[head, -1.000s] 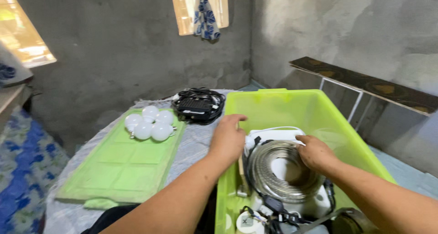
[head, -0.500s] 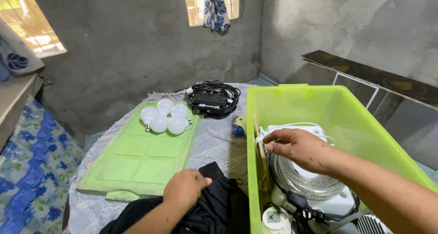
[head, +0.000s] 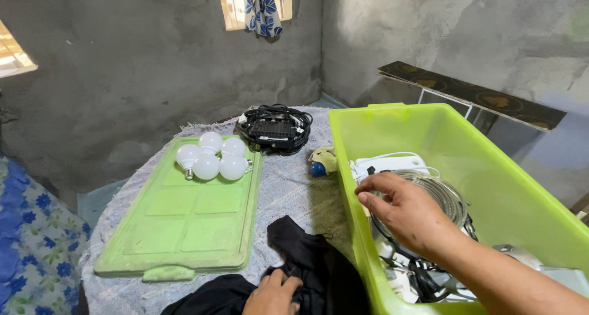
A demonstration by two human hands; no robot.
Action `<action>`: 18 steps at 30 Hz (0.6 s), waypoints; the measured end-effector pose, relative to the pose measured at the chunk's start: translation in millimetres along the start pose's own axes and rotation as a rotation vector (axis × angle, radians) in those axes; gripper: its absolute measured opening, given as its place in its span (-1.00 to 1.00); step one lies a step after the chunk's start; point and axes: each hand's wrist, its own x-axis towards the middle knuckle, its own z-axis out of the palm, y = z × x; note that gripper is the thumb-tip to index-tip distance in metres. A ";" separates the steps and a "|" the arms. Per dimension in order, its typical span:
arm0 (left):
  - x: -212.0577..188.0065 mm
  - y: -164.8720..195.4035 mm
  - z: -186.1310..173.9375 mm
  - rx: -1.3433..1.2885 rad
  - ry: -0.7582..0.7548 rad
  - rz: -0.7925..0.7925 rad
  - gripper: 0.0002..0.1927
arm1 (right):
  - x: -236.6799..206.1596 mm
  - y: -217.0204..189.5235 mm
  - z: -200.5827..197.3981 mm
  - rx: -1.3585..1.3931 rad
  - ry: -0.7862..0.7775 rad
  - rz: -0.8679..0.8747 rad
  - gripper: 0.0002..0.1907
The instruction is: The person coils a flexible LED neon strip light on a table, secures the coil with a zip tie, and places it into a green storage bin holding other lighting decorations. They then pick up and handle a black fabric item.
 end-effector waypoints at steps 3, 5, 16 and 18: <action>-12.8 -4.8 -22.2 -0.134 0.016 -0.005 -0.69 | -10.5 -29.8 16.6 0.026 0.034 0.019 -0.74; -20.8 -6.4 -40.0 -0.224 0.075 0.004 -0.75 | -18.2 -47.0 36.4 0.074 0.012 -0.051 -0.72; -39.3 -57.4 -150.8 -0.694 0.690 -0.016 -0.79 | -50.4 -2.2 209.2 -0.197 -0.175 0.279 -0.09; -41.1 -79.2 -154.8 -0.665 0.607 -0.106 -0.79 | -52.0 28.7 234.7 -0.367 -0.285 0.314 -0.23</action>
